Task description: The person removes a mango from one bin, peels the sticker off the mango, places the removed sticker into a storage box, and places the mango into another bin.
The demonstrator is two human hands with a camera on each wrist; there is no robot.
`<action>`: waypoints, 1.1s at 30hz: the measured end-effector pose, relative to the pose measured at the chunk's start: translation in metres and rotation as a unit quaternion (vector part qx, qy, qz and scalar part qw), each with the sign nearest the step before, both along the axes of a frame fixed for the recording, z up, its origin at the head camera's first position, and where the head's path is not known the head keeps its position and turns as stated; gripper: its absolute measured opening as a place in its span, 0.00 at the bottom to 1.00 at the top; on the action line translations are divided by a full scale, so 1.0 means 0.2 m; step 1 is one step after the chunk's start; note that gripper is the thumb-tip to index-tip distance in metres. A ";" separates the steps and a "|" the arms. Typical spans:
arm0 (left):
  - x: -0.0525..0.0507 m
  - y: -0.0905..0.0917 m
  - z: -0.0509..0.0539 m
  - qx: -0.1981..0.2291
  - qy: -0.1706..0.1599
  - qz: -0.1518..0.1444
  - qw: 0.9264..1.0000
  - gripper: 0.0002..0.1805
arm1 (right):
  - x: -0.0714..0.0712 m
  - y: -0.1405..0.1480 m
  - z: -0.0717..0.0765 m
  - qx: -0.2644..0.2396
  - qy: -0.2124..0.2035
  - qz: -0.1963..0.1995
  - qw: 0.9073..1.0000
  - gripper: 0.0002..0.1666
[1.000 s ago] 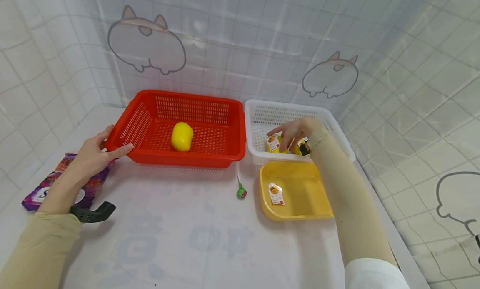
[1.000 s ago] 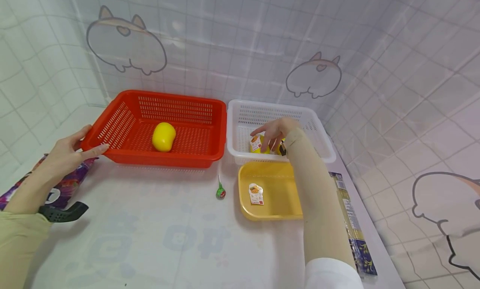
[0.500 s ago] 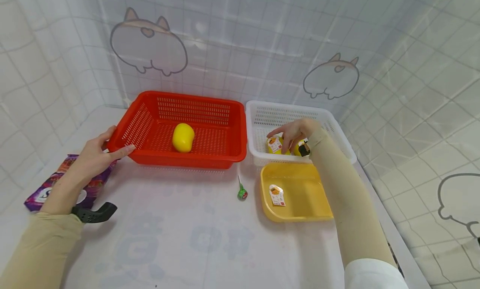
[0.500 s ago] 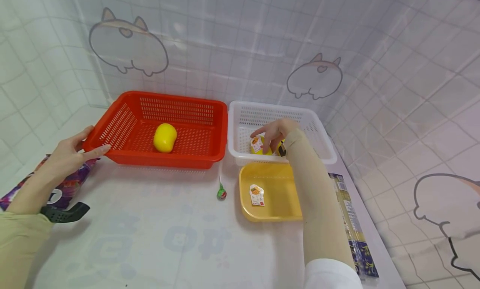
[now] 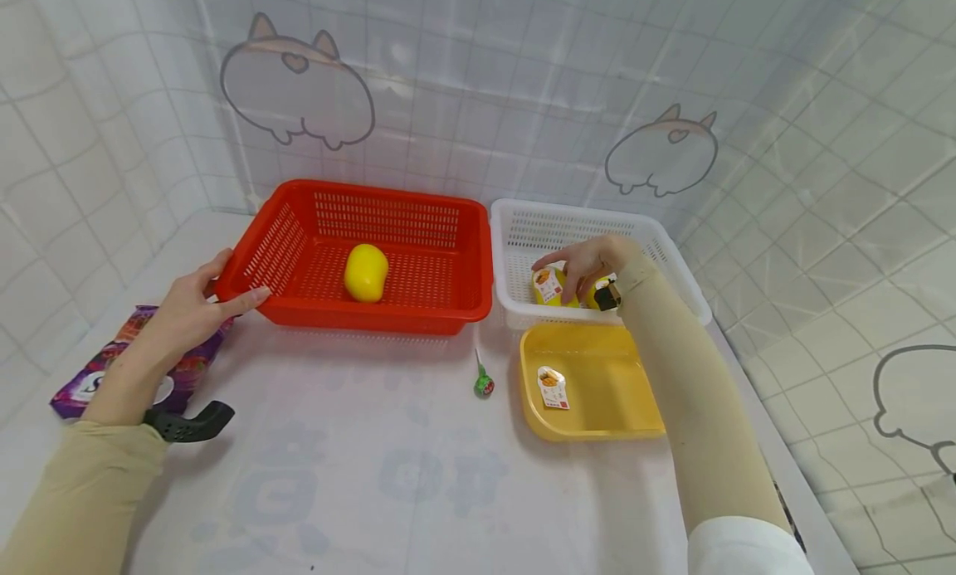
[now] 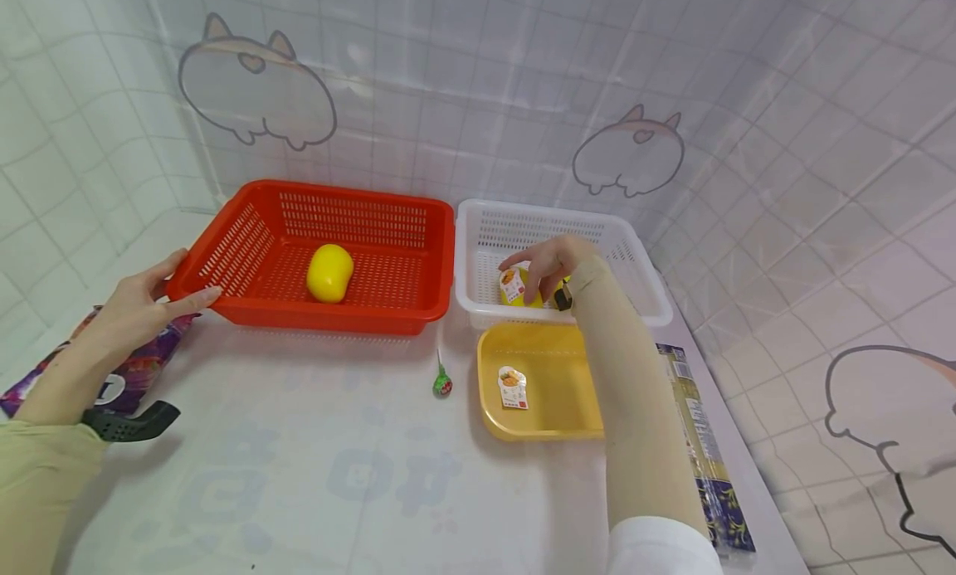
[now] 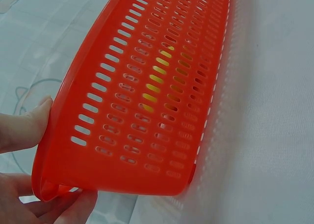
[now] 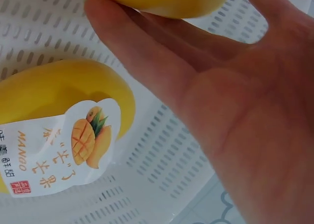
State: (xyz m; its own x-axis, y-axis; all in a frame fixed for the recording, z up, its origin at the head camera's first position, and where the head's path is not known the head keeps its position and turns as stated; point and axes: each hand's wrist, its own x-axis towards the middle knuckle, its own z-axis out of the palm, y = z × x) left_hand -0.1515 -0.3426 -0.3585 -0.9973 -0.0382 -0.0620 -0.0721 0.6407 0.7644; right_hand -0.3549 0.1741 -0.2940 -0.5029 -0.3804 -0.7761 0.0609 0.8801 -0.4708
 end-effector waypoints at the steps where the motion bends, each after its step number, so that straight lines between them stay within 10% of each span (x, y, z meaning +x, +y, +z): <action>1: 0.00 0.00 0.00 0.001 0.000 0.000 1.000 0.57 | 0.00 0.00 0.00 -0.002 0.003 0.001 1.000 0.53; 33: 0.00 0.00 0.00 -0.010 0.001 0.001 1.000 0.56 | -0.02 0.17 0.02 -0.150 0.052 -0.027 0.987 0.56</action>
